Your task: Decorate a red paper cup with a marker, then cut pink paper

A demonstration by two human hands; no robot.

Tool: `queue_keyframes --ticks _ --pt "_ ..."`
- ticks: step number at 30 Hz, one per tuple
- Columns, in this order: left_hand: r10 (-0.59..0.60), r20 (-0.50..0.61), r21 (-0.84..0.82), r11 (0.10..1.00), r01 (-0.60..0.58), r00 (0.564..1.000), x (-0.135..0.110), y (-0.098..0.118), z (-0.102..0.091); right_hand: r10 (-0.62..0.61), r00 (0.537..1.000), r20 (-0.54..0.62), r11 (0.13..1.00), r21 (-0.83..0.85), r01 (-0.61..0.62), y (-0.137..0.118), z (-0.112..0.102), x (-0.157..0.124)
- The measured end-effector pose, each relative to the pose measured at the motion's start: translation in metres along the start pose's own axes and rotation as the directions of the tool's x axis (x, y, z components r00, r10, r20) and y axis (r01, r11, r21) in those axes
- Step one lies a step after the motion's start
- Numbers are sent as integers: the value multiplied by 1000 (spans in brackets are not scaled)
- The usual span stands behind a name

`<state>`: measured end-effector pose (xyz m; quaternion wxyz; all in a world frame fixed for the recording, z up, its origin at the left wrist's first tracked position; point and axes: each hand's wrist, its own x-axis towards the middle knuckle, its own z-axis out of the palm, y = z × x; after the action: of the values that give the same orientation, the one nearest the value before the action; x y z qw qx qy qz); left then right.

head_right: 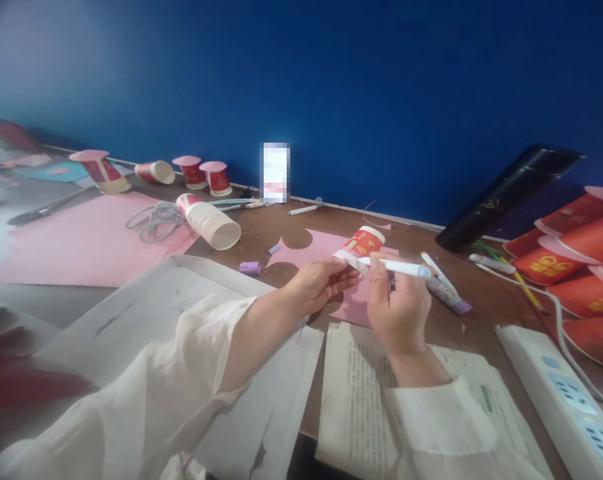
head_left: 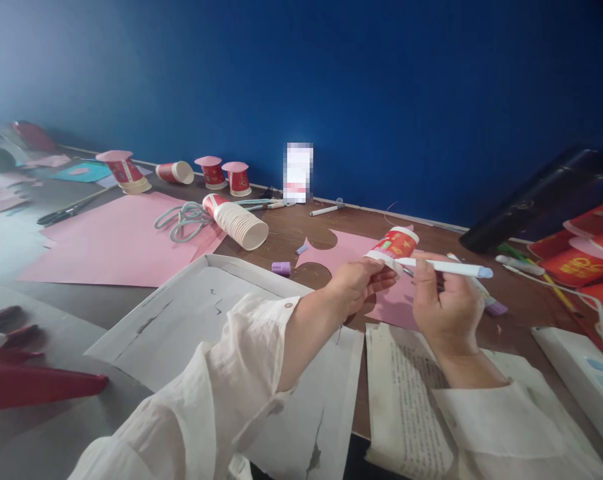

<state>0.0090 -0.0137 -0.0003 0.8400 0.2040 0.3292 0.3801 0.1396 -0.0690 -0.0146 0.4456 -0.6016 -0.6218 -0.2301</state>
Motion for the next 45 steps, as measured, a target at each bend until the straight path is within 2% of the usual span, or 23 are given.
queue_keyframes --ticks 13,20,31,45 --pt "15 17 -2 1000 -15 1000 3 -1 -2 -29 1000 2 1000 4 29 0 2 -1" --pt "12 13 10 1000 -12 1000 3 0 -1 62 997 -36 998 33 -61 -2 -3 2" --pt "17 10 -13 1000 -17 1000 0 0 1 -9 1000 2 1000 23 9 -4 0 -1" --pt "14 8 10 1000 -14 1000 1 0 0 7 1000 20 998 68 -8 -4 0 1"
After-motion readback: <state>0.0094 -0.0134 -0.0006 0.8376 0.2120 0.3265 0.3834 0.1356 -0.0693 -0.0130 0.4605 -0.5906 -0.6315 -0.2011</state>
